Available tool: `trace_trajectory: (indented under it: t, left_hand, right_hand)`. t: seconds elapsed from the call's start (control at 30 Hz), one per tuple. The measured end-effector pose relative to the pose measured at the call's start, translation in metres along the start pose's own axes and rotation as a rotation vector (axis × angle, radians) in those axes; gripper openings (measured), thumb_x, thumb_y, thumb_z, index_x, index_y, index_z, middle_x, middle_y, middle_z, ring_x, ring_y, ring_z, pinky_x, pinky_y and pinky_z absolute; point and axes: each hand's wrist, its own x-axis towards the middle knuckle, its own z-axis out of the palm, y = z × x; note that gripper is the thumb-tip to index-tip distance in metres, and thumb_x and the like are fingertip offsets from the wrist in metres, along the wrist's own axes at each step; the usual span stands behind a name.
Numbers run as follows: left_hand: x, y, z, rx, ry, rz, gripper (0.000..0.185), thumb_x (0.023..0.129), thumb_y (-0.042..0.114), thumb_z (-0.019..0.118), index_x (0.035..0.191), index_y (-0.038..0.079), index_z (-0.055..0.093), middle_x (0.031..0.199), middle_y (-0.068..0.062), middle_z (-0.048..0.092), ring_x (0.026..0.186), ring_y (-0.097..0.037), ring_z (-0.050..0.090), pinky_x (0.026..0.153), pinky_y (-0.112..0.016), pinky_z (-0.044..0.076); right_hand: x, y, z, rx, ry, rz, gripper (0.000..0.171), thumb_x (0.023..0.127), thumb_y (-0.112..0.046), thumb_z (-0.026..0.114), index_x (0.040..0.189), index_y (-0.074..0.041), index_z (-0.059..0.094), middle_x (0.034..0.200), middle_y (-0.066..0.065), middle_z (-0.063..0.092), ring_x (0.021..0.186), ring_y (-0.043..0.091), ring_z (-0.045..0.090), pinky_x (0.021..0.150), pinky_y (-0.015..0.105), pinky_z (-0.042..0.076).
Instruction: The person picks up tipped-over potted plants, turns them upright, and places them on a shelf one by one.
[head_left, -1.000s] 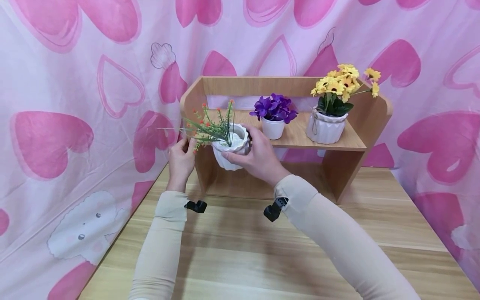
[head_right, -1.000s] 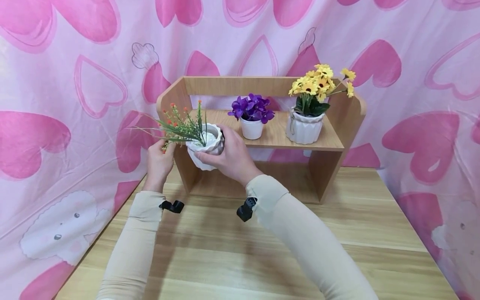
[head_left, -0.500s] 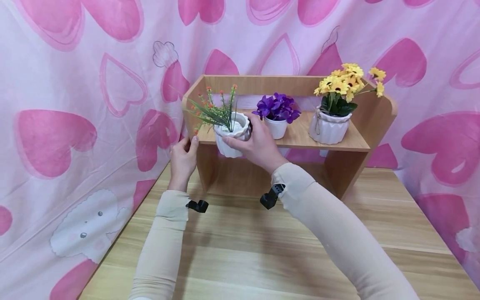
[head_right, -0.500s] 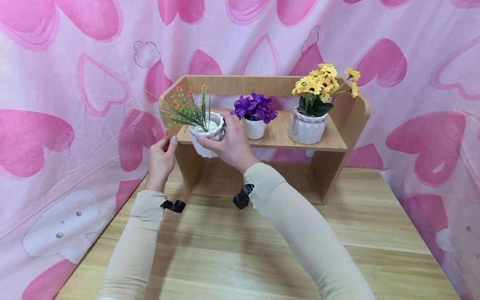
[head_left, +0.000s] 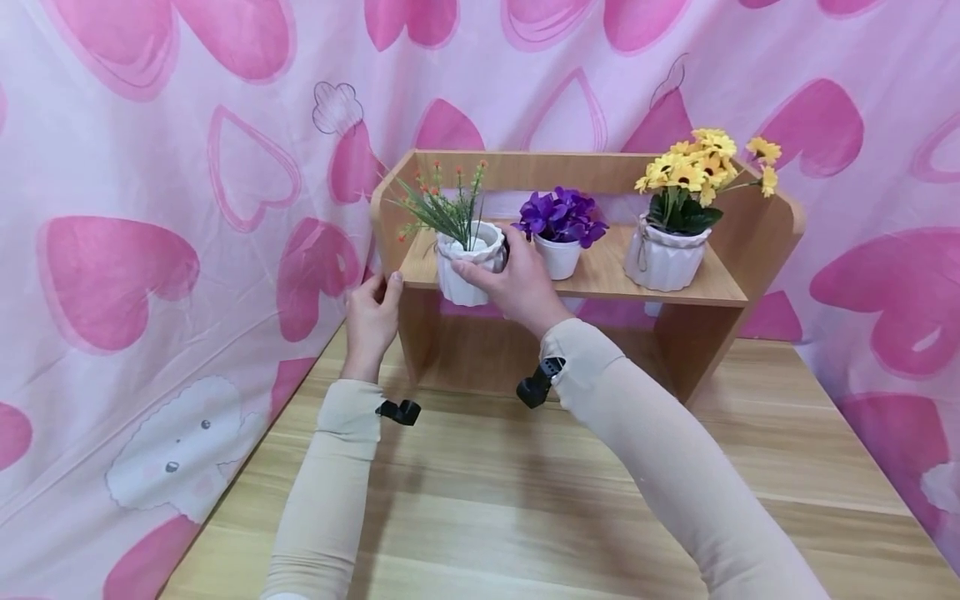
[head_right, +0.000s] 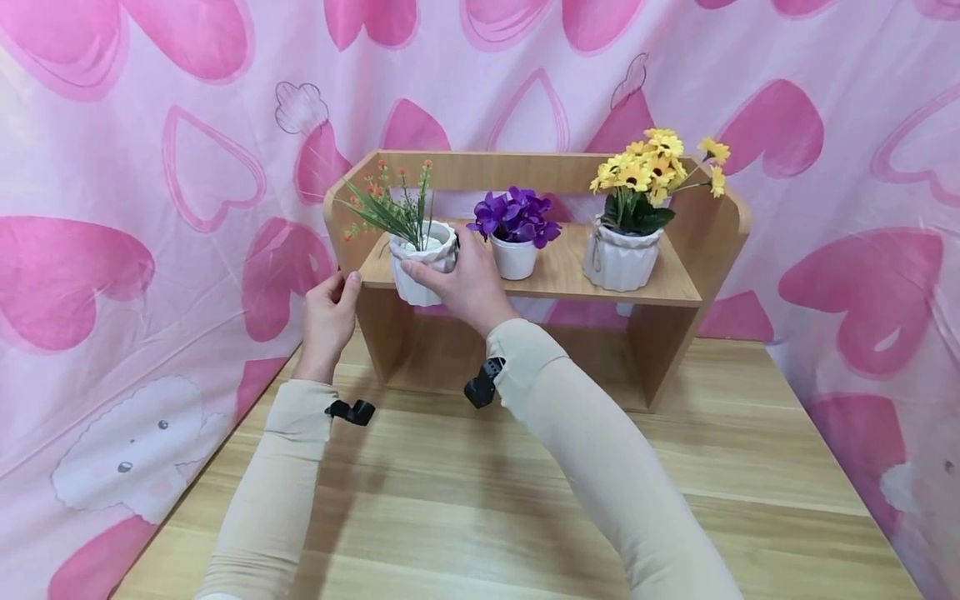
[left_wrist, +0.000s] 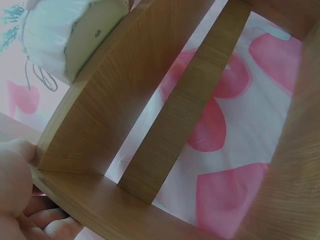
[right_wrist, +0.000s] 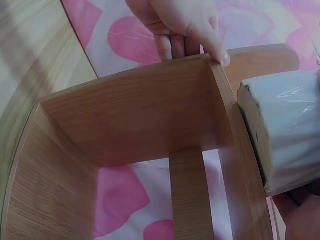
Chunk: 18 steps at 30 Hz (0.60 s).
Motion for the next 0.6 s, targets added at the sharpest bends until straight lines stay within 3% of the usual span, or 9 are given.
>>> trace_trajectory:
  t: [0.27,0.6]
  left_hand:
    - [0.000,0.001,-0.001,0.009,-0.014,-0.019,0.044,0.110,0.034,0.062,0.139,0.002,0.072,0.135,-0.023,0.074,0.116,-0.033,0.072,0.104,-0.052,0.060]
    - [0.000,0.001,-0.001,-0.008,-0.037,-0.062,0.047,0.111,0.037,0.061,0.143,0.004,0.069,0.143,-0.022,0.070,0.124,-0.034,0.071,0.109,-0.052,0.059]
  right_hand:
    - [0.006,0.000,0.004,-0.023,0.025,0.070,0.083,0.094,-0.047,0.083,0.159,-0.012,0.044,0.156,0.011,0.059,0.142,0.026,0.059,0.121,0.043,0.049]
    - [0.019,-0.001,0.008,-0.104,0.033,0.137,0.083,0.098,-0.055,0.076,0.163,-0.017,0.040,0.163,0.008,0.053,0.153,0.026,0.050,0.129,0.043,0.040]
